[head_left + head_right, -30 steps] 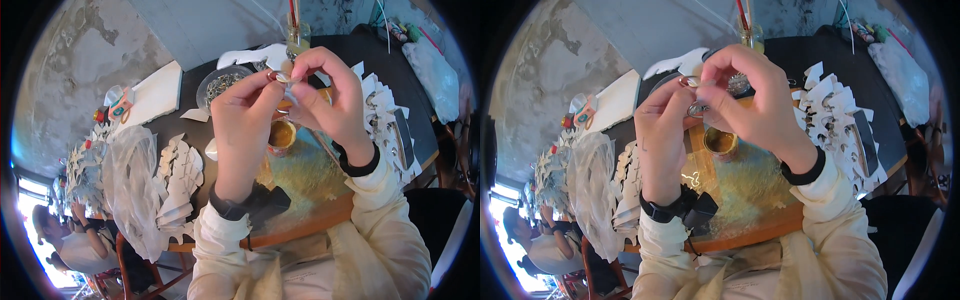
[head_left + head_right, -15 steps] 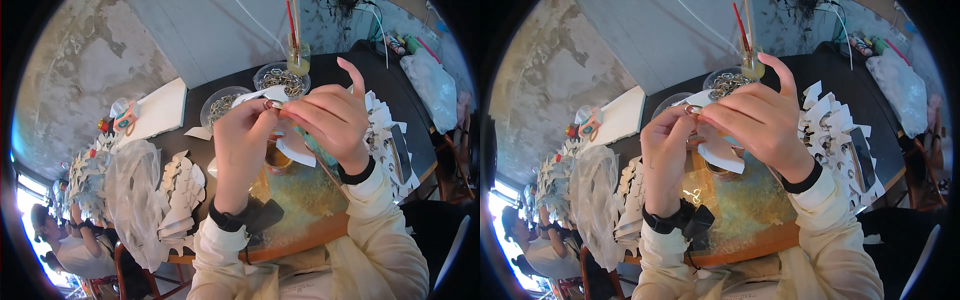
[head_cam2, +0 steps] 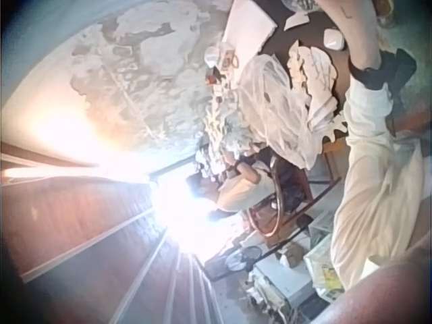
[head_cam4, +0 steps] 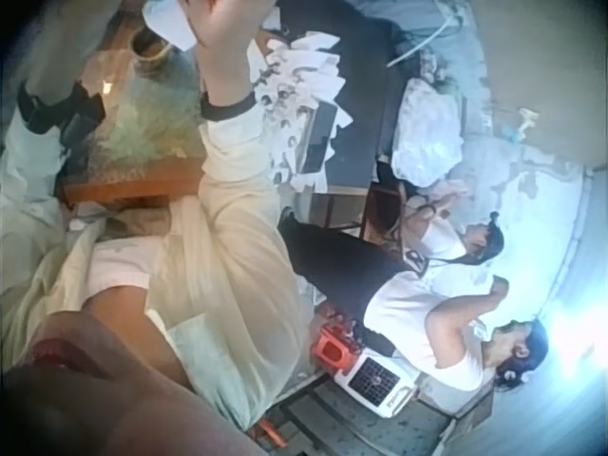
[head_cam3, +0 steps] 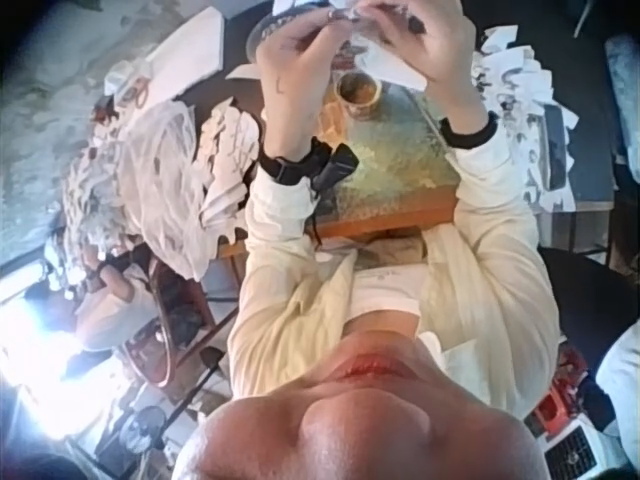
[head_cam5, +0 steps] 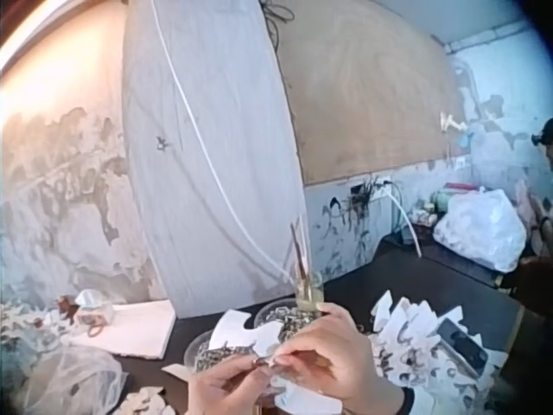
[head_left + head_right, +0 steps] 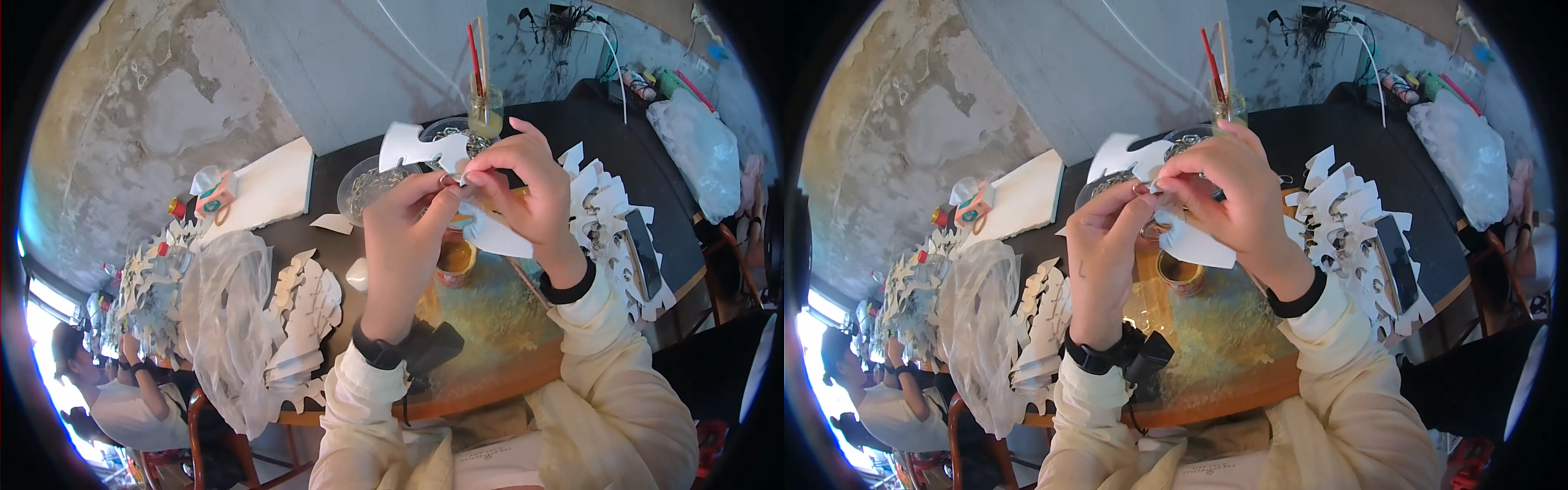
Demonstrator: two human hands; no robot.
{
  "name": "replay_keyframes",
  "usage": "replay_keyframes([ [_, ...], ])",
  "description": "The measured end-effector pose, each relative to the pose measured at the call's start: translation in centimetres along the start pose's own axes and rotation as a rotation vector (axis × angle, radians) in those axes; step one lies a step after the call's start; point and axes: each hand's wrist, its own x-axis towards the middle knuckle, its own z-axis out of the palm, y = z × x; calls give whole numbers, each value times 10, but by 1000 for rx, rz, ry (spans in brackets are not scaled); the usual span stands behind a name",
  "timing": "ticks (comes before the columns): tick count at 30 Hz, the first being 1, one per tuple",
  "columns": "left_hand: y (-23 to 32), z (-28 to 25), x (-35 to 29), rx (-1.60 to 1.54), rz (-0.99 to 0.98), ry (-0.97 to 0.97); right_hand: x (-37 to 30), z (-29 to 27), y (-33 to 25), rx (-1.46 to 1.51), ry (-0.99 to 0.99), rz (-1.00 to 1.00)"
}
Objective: Applying glue to white shoe components and attaching metal eyelets.
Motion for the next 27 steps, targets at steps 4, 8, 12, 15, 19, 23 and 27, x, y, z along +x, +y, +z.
replay_keyframes([
  [4, 12, -6, 0, 112, -16, -55, 5, -6, 0, -7, -102, -77],
  [8, 12, -9, 3, 180, 6, -42, 6, -10, -3, -212, -98, -274],
  [12, 8, -9, 2, 217, 9, 7, 9, -8, -17, -372, 40, -365],
  [15, 10, -6, -4, 253, 0, 42, 3, -6, -13, -184, -44, -90],
  [19, -2, -8, -2, 175, 25, 36, 0, -2, -16, -20, -81, 115],
  [23, -7, -7, -1, 70, 48, 11, 2, -2, -15, -9, -60, 121],
  [27, -13, -2, 4, 88, 51, 17, 0, 2, -8, -38, -39, 184],
])
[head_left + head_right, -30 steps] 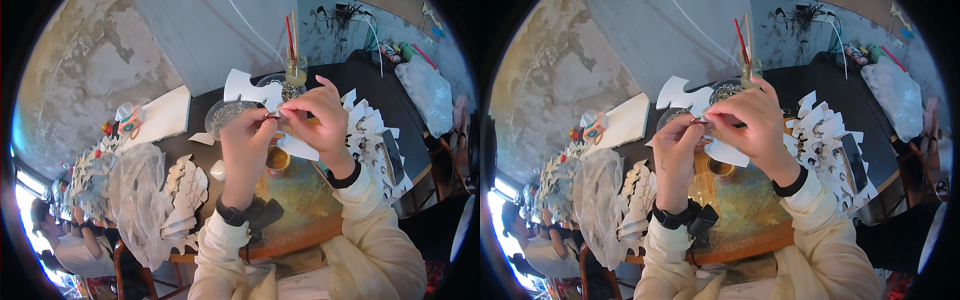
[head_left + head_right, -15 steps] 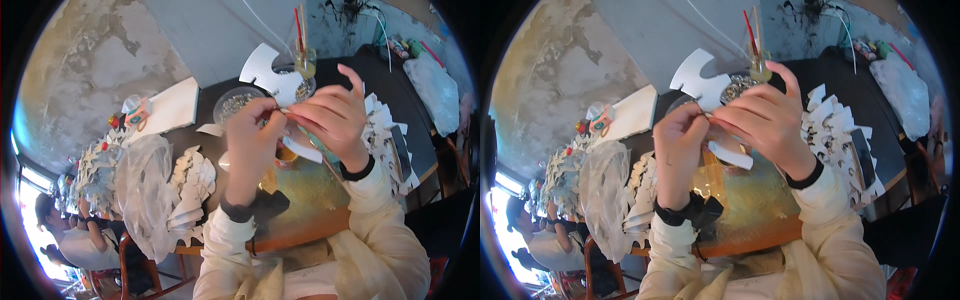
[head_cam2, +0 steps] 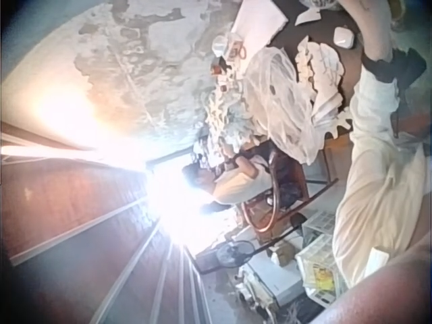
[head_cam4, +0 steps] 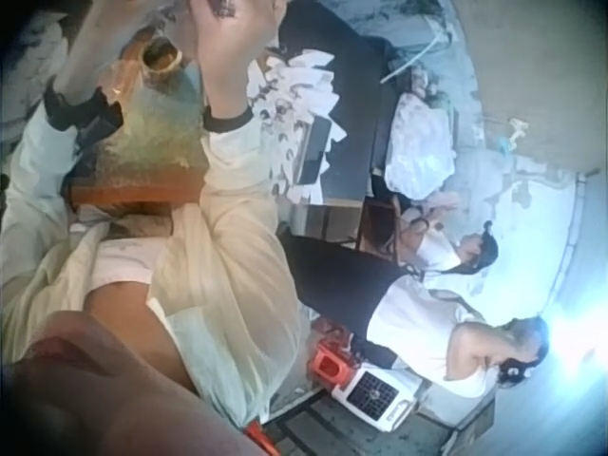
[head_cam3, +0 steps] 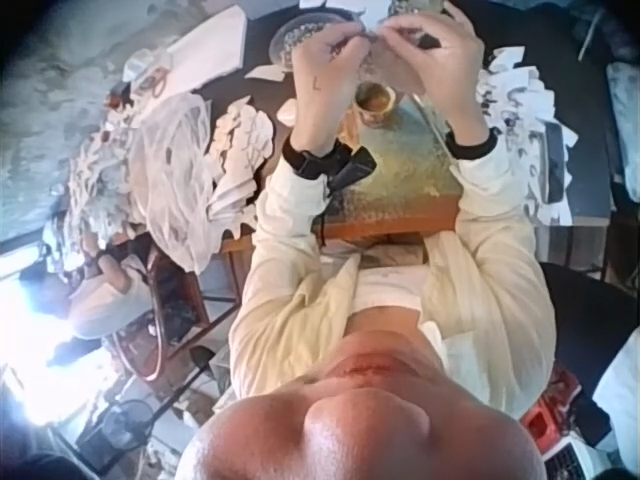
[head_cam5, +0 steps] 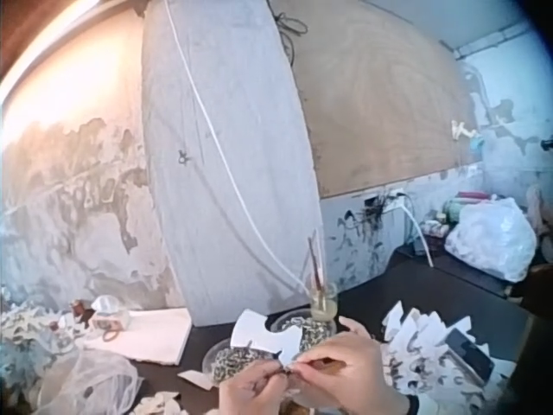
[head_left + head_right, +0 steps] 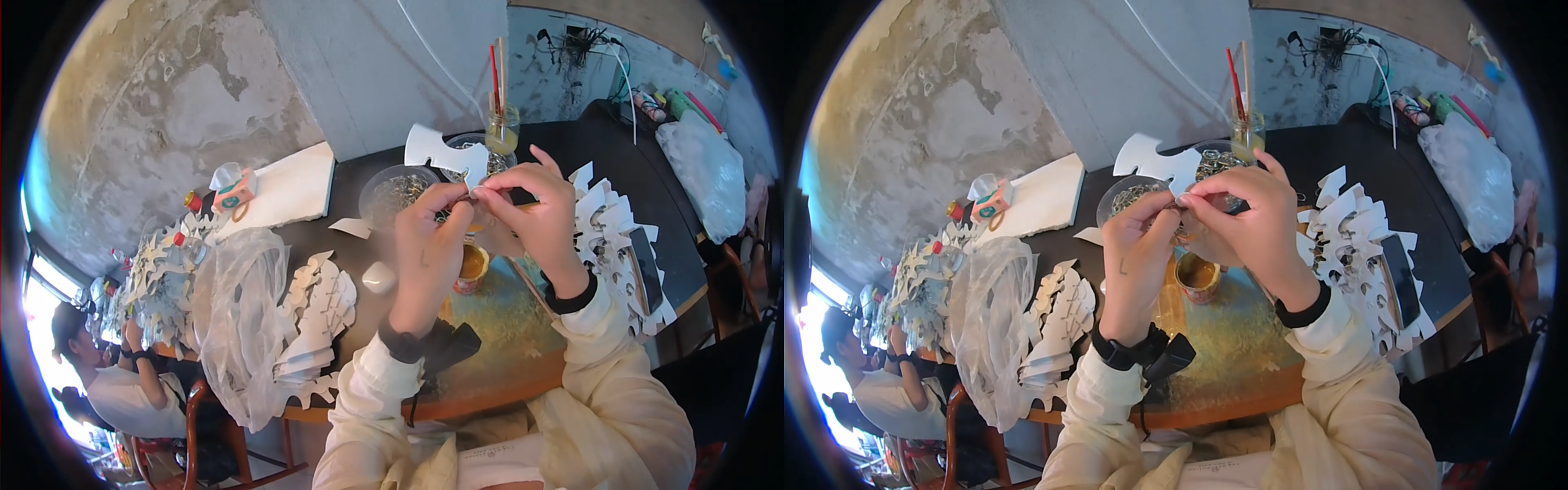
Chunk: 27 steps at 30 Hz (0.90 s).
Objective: Applying glue to white shoe components and attaching metal eyelets.
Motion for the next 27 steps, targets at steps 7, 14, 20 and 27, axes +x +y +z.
replay_keyframes([
  [7, 4, 1, -2, -231, -134, 20, 5, 1, -3, 187, -36, 50],
  [14, 12, -4, 0, 59, 76, 20, 6, -7, -4, 294, -156, 142],
  [20, 6, -5, 1, 160, 112, 80, 2, 5, 4, 460, -175, 181],
  [27, 10, -8, 1, 126, 6, -12, -2, 0, -4, 436, -234, 303],
])
